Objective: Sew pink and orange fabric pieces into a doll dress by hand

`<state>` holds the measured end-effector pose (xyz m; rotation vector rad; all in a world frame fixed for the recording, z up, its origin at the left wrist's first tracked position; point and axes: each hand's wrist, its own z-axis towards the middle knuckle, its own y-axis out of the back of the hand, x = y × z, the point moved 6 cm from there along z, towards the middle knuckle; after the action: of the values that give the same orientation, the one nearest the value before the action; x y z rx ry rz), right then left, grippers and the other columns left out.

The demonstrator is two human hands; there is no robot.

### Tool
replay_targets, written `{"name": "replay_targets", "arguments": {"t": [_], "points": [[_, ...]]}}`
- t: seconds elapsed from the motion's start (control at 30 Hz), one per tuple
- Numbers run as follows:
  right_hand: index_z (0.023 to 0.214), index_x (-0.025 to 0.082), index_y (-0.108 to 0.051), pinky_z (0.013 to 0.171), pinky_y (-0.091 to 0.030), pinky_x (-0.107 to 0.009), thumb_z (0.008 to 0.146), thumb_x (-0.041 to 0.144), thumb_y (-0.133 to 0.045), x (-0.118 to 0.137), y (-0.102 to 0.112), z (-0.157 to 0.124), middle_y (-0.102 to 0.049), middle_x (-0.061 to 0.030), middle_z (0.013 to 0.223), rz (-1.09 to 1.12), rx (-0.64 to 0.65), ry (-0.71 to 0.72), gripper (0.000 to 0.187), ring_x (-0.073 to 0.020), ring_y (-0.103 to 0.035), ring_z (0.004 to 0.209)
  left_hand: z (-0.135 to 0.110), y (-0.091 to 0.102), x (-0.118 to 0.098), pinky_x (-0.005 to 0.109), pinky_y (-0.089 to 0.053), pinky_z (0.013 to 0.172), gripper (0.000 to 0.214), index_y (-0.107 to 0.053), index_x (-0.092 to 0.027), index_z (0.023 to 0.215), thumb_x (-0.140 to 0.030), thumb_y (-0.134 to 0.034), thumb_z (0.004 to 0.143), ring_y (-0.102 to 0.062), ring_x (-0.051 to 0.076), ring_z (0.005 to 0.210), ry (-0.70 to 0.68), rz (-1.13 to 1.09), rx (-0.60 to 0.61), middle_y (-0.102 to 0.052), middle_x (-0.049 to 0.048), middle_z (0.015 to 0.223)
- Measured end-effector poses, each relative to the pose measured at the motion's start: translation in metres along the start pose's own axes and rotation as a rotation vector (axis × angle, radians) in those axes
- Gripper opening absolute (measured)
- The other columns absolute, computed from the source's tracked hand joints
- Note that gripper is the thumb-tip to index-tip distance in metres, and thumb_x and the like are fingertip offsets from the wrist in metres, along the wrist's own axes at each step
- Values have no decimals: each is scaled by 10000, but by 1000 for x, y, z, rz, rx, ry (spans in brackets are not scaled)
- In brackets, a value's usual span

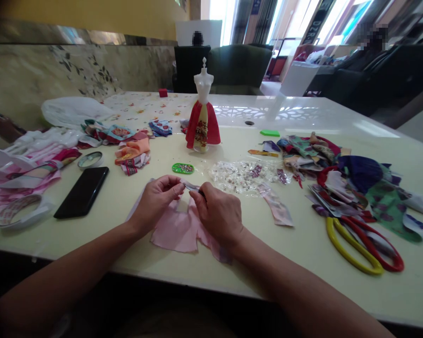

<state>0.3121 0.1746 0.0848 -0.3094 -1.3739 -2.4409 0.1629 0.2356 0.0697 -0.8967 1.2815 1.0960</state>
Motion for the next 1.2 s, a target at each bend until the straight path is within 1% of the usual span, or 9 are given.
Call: {"name": "replay_targets", "arguments": {"t": [0.17,0.33,0.5,0.53,0.63,0.77,0.87,1.07,1.2], "points": [[806,176,-622,534,-214,-271,984,434,-481,2,0,-1,-667,-33,635,-49,-39,40,344,-139,-525,511,0,1,-1,264,-450,671,208,-677,-149,866,-352,-684,822,-562,128,726,3,48,-16,-651,26,803],[800,177,-622,535,-223,-267,982,432,-480,2,1,0,-658,-31,625,-41,-46,33,344,-138,-524,511,-1,1,-2,270,-449,668,200,-685,-150,870,-346,-676,827,-568,135,736,-9,60,-15,-661,38,822],[803,192,-611,547,-241,-265,968,439,-477,-2,1,1,-626,-15,610,47,14,-36,326,-142,-512,525,1,1,1,270,-455,682,312,-696,-155,1043,-381,-681,829,-557,139,766,-7,28,-16,-660,44,871],[800,195,-606,549,-245,-265,965,444,-479,-3,0,1,-617,-10,606,78,30,-58,324,-141,-507,528,1,1,2,270,-460,691,324,-691,-154,1050,-384,-690,823,-558,139,774,-1,4,-17,-658,43,878],[771,203,-584,555,-253,-265,953,456,-487,-5,0,2,-595,0,601,171,74,-123,327,-140,-491,539,2,1,4,269,-475,726,257,-682,-150,953,-357,-709,801,-561,130,770,24,-91,-9,-652,33,875],[728,206,-555,556,-260,-267,947,463,-498,-6,-2,4,-560,11,592,268,118,-178,342,-133,-459,546,1,1,3,261,-469,732,177,-671,-154,850,-318,-703,796,-537,109,717,31,-152,3,-626,4,802],[714,205,-543,552,-273,-265,949,453,-506,-6,-3,5,-545,17,593,342,140,-192,344,-125,-443,549,1,1,2,256,-466,728,162,-664,-159,829,-313,-701,793,-533,107,706,25,-163,1,-613,-7,768],[683,196,-528,547,-294,-263,945,456,-509,-7,-6,6,-504,24,588,483,193,-224,370,-119,-435,566,1,1,3,253,-465,734,160,-655,-164,841,-315,-693,805,-535,106,717,16,-157,13,-610,-10,790],[671,188,-528,552,-299,-266,939,477,-509,-5,-10,6,-490,25,599,574,246,-259,394,-118,-429,587,1,1,1,262,-465,756,146,-634,-160,824,-302,-665,825,-535,107,723,3,-163,34,-597,-12,768]]}}
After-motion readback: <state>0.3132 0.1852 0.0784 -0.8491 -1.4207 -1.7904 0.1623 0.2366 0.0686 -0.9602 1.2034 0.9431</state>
